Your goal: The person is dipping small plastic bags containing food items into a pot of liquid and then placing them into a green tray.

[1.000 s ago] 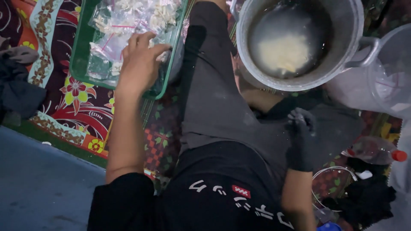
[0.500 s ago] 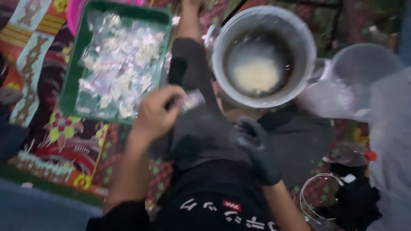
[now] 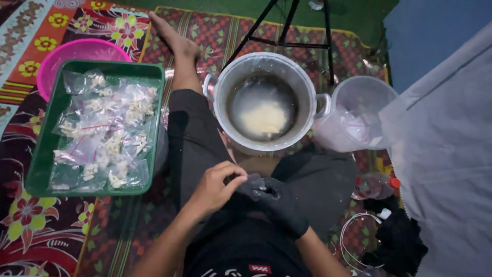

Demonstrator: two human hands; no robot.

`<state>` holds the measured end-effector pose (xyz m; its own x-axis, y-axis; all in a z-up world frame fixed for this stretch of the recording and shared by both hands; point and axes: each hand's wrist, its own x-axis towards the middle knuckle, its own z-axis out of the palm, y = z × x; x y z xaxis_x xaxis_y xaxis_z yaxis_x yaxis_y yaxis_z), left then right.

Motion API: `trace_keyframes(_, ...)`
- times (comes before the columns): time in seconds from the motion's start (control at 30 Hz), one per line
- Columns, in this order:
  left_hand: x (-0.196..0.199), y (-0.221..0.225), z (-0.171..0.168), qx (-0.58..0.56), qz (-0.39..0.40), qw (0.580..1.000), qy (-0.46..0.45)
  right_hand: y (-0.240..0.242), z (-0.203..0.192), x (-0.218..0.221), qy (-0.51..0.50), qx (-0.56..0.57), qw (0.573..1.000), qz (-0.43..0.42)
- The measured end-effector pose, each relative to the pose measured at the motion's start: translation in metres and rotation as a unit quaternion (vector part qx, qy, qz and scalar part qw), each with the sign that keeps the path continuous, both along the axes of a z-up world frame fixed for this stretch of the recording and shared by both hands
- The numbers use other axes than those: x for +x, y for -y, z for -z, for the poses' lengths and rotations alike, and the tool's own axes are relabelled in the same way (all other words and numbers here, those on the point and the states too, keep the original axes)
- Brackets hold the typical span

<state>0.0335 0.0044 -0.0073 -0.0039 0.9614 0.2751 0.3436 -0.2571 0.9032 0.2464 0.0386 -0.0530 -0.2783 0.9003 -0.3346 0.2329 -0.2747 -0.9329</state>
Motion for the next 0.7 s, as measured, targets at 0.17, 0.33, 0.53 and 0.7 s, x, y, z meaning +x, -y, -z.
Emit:
trace_keyframes(0.17,0.009,0.003,0.003,-0.082,-0.009,0.996,-0.044,0.004,-0.009,0.008,0.029,0.188,0.981,-0.026)
trace_keyframes(0.33,0.020,-0.001,0.044,-0.190,-0.011,0.981,0.037,0.005,0.025,0.016,-0.080,0.024,0.996,-0.018)
trace_keyframes(0.53,0.029,0.001,0.092,-0.254,0.040,0.965,0.045,0.006,0.038,0.011,-0.095,-0.003,0.995,-0.033)
trace_keyframes(0.7,0.030,0.003,0.100,-0.272,0.071,0.957,0.065,0.005,0.062,0.016,-0.152,-0.051,0.987,-0.011)
